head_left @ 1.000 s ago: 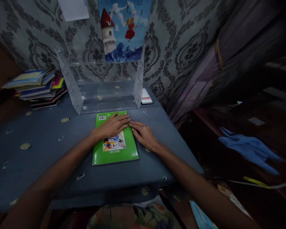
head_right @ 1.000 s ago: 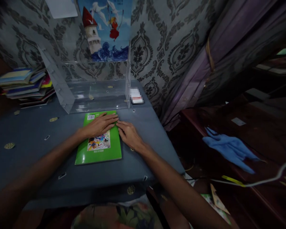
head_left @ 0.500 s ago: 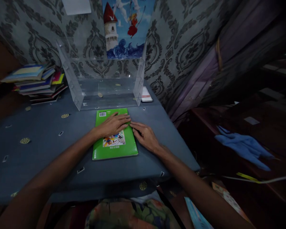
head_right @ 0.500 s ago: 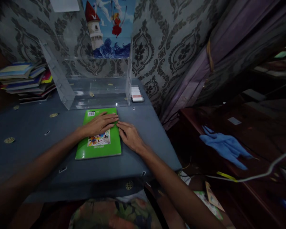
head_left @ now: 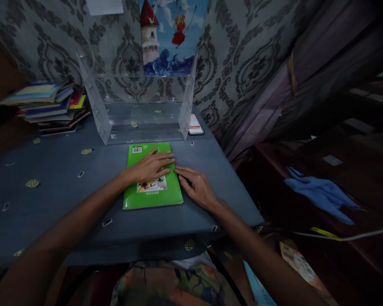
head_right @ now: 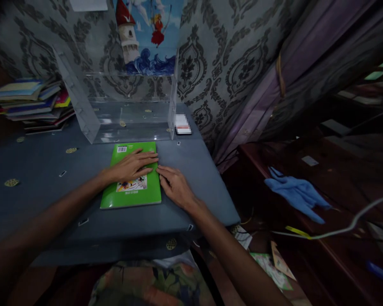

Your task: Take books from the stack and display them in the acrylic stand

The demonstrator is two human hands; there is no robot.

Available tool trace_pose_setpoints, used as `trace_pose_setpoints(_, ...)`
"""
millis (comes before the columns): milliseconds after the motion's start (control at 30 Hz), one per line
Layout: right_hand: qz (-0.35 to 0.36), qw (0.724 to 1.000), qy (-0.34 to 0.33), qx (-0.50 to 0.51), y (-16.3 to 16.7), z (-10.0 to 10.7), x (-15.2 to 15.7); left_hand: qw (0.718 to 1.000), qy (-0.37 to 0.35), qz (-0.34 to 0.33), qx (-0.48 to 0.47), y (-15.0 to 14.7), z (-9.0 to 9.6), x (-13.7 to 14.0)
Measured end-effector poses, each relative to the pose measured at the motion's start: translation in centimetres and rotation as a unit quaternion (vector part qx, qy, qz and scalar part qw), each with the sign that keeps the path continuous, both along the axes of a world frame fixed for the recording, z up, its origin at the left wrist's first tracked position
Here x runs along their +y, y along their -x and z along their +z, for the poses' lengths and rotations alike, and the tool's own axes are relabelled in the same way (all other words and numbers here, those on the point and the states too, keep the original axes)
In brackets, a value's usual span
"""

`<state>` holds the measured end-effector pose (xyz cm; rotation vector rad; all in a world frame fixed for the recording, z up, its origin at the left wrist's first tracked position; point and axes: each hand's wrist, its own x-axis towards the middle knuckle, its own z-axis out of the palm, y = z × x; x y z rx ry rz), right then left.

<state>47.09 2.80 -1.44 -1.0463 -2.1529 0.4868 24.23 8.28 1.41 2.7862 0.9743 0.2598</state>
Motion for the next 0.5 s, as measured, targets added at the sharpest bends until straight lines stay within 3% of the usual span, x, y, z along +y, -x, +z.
trace_pose_setpoints(500, 0.002, 1.000, -0.007, 0.015, -0.3, 0.1, -1.8, 0.999, 0.010, -0.036, -0.009, -0.2, 0.4, -1.7)
